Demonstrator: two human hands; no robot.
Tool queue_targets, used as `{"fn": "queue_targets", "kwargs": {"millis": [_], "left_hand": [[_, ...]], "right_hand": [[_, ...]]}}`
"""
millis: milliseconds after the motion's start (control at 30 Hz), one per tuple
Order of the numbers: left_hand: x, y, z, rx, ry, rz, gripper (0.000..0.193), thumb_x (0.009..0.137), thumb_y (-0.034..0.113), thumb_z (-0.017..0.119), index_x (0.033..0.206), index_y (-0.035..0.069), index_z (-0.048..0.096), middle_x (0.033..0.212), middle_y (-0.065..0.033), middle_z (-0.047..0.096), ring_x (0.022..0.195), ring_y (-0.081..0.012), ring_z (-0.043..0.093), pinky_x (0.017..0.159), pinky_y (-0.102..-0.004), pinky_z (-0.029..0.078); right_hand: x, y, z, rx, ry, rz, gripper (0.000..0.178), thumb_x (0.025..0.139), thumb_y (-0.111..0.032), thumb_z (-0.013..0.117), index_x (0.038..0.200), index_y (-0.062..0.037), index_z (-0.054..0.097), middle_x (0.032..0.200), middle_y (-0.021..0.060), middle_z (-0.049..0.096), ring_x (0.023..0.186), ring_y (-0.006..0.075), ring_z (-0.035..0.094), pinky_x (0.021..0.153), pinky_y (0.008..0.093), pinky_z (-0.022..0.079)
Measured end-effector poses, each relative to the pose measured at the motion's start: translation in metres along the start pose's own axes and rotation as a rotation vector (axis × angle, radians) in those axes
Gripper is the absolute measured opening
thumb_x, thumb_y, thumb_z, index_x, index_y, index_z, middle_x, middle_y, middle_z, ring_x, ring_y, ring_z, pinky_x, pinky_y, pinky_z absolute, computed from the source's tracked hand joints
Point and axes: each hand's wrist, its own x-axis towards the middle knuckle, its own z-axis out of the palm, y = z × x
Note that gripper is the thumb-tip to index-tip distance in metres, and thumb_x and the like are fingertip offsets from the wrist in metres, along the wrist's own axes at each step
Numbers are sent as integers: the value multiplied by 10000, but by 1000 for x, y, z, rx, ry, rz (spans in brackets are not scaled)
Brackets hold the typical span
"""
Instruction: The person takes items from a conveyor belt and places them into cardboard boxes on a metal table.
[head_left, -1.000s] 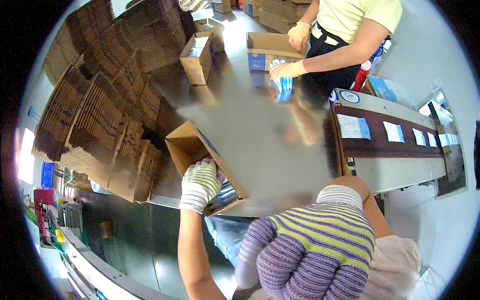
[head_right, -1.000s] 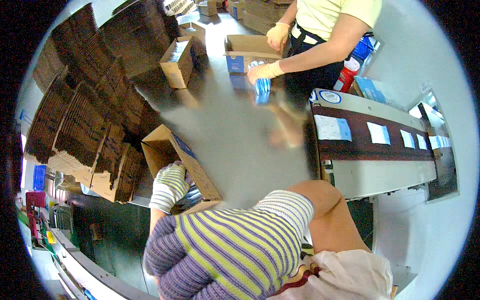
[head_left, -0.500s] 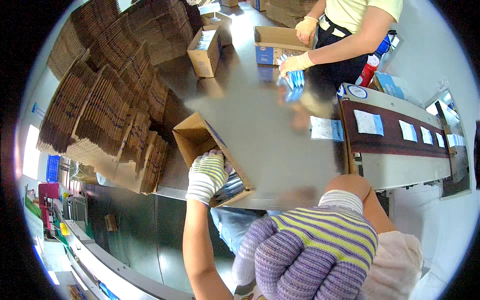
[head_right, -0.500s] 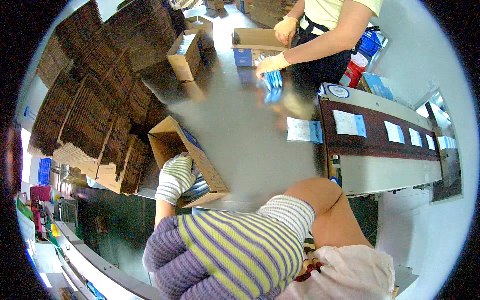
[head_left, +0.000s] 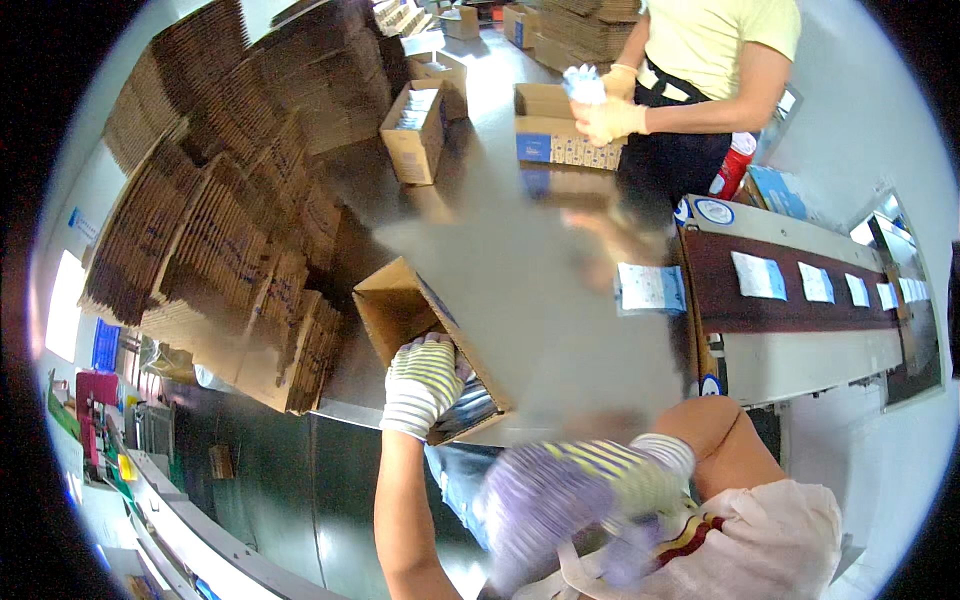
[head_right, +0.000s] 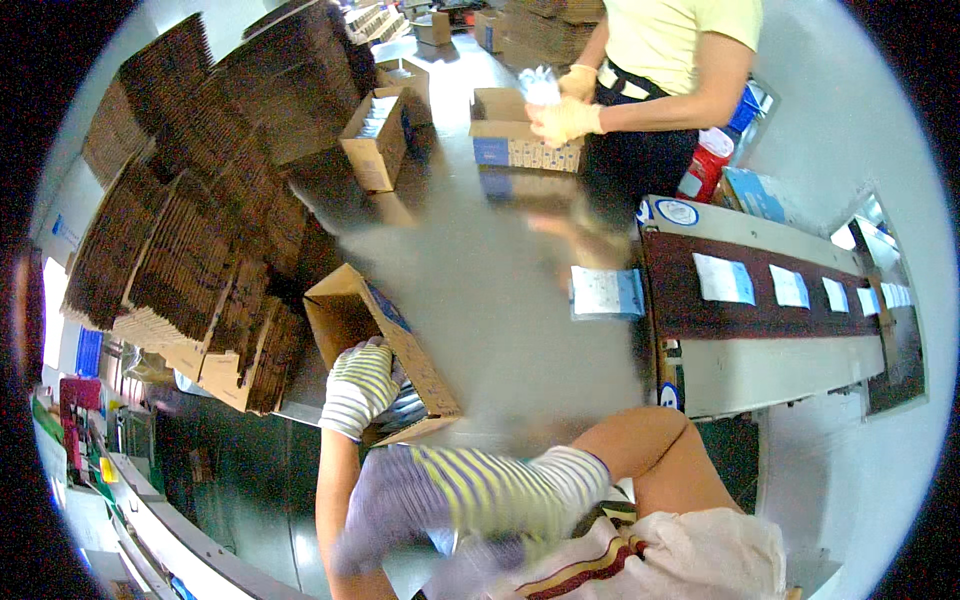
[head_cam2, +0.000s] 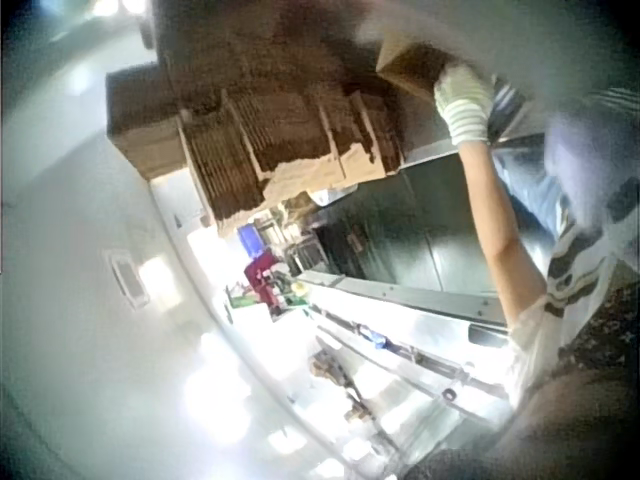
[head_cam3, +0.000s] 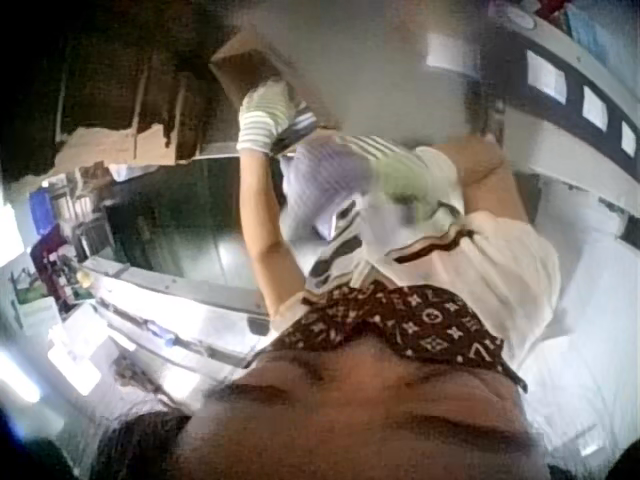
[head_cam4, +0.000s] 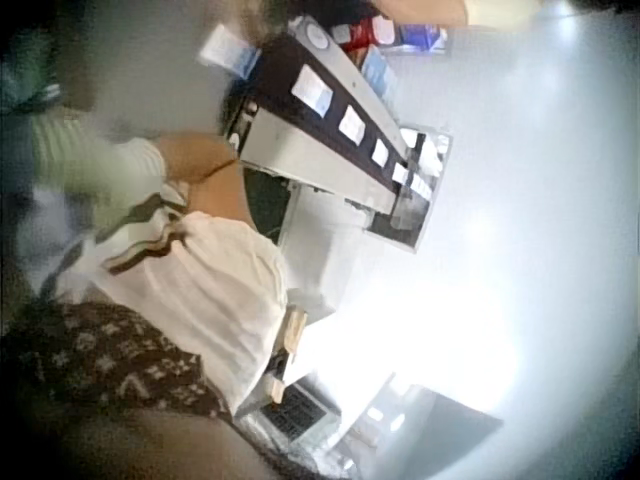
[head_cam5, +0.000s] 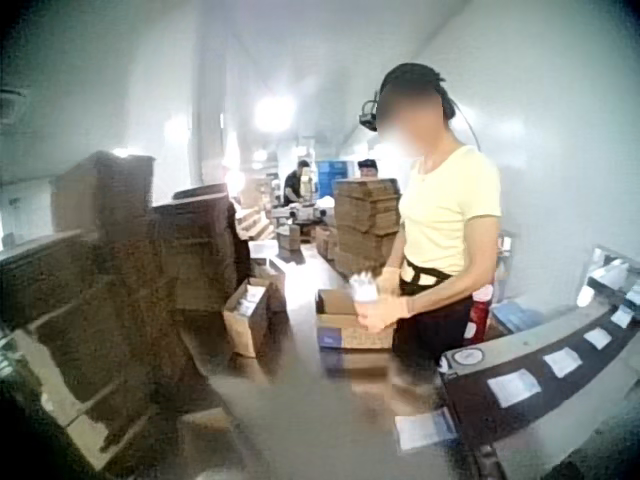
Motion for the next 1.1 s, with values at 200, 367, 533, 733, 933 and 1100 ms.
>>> {"fn": "queue_targets", "kwargs": {"millis": [200, 367, 533, 733, 933, 1100], "left_hand": [[1, -5, 11, 27, 73, 25, 385, 783, 309, 603, 1030, 14, 594, 1070, -175, 611, 961, -336, 589, 849, -416, 469], [-1, 1, 0, 13, -87, -50, 387, 778, 310, 610, 1019, 7, 603, 1114, -168, 578, 1041, -323, 553, 903, -421, 432], [-2, -10, 16, 47, -7, -7, 433, 768, 302, 613, 1076, 0, 581, 1153, -167, 571, 1080, -320, 534, 930, -432, 408], [0, -8, 11, 47, -69, -15, 376, 764, 267, 592, 1037, 9, 597, 1132, -160, 579, 1041, -322, 545, 905, -430, 421], [-1, -5, 14, 73, -35, -21, 371, 778, 273, 581, 1048, 18, 601, 1152, -171, 577, 1073, -329, 540, 918, -438, 418], [-1, -7, 14, 64, -4, 25, 400, 756, 276, 607, 1049, 4, 596, 1137, -174, 583, 1069, -332, 542, 920, -432, 420]], "right_hand": [[-68, 86, 12, -52, 255, 367, 230, 891, -143, 574, 1079, -11, 571, 981, 142, 614, 906, 274, 607, 806, 346, 487], [-89, 93, 0, -293, 206, 585, 262, 867, -205, 611, 1030, -1, 588, 925, 170, 648, 870, 308, 638, 770, 366, 507], [-119, 105, -29, -542, 173, 708, 274, 857, -234, 633, 1041, -34, 598, 889, 130, 664, 823, 245, 658, 725, 343, 528], [-168, 50, -143, -1227, 203, 634, 290, 846, -218, 572, 1075, -42, 601, 943, 172, 633, 869, 328, 615, 824, 411, 485], [-288, -54, -282, -1603, 287, 1522, 345, 827, -155, 547, 1165, -94, 581, 1142, 179, 597, 1055, 331, 567, 918, 409, 437], [-352, -95, -331, -1271, 67, 1631, 715, 662, -115, 728, 1322, -122, 455, 1238, 174, 546, 1099, 322, 541, 947, 376, 430]]}}
